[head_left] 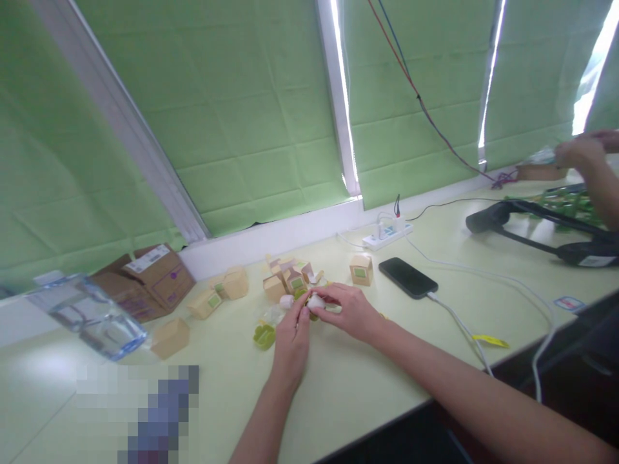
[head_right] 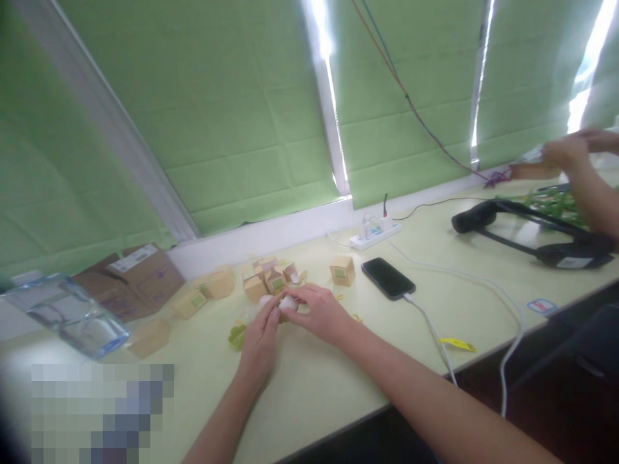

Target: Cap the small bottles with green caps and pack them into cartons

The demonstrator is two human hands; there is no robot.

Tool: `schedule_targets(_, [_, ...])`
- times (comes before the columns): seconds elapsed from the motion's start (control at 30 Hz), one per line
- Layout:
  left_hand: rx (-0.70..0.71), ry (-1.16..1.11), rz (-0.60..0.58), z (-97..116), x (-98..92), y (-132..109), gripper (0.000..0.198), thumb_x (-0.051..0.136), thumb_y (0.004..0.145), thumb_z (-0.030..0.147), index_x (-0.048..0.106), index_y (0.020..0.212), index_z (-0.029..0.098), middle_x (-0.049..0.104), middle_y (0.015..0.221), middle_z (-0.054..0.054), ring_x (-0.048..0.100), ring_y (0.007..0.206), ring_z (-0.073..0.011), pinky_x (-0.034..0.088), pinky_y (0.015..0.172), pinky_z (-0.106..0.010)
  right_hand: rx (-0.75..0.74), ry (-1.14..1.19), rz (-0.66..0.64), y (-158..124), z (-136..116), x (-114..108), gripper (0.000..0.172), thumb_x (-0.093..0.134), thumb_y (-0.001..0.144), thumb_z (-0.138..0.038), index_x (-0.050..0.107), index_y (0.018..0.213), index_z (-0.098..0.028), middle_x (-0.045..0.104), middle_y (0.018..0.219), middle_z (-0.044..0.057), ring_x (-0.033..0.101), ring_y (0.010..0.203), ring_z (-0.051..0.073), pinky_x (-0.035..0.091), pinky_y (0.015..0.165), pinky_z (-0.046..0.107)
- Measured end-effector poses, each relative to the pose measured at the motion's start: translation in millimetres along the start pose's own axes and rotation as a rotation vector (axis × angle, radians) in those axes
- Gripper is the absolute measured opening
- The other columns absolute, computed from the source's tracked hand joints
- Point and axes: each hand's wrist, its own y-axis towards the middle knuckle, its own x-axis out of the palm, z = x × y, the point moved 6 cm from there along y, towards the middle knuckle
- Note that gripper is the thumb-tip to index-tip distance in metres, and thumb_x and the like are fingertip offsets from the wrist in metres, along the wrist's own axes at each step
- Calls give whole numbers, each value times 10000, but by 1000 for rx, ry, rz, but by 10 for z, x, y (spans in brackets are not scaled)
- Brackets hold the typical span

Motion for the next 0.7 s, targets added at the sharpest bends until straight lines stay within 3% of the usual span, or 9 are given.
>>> schedule_targets(0.3, [-19, -54, -1, -81, 30, -2, 333, 502, 920, 355, 591, 1200, 198, 705, 1001, -76, 661, 901, -216, 498, 865, -354, 128, 133, 13, 11, 38, 1, 230, 695, 831, -323, 712, 1021, -194, 736, 946, 49, 692, 841, 183, 578, 810, 310])
schedule_targets(0.47, [60, 87, -65, 22, 81, -54, 472, 640, 837, 347, 560, 1283, 215, 684, 1027, -67, 626, 825, -192, 499, 813, -329, 234, 194, 37, -7, 176, -31, 254, 681, 847, -393, 754, 988, -195, 754, 917, 63, 707, 809, 198, 594, 778, 329])
schedule_targets(0.7, [143, 216, 27, 38, 49, -31, 440, 666, 797, 276, 617, 1228, 198, 694, 1002, -58, 607, 776, -179, 496, 747, -298, 123, 195, 52, -4, 89, -73, 237, 644, 887, -362, 768, 1004, -198, 746, 964, 79, 695, 883, 200, 571, 824, 335])
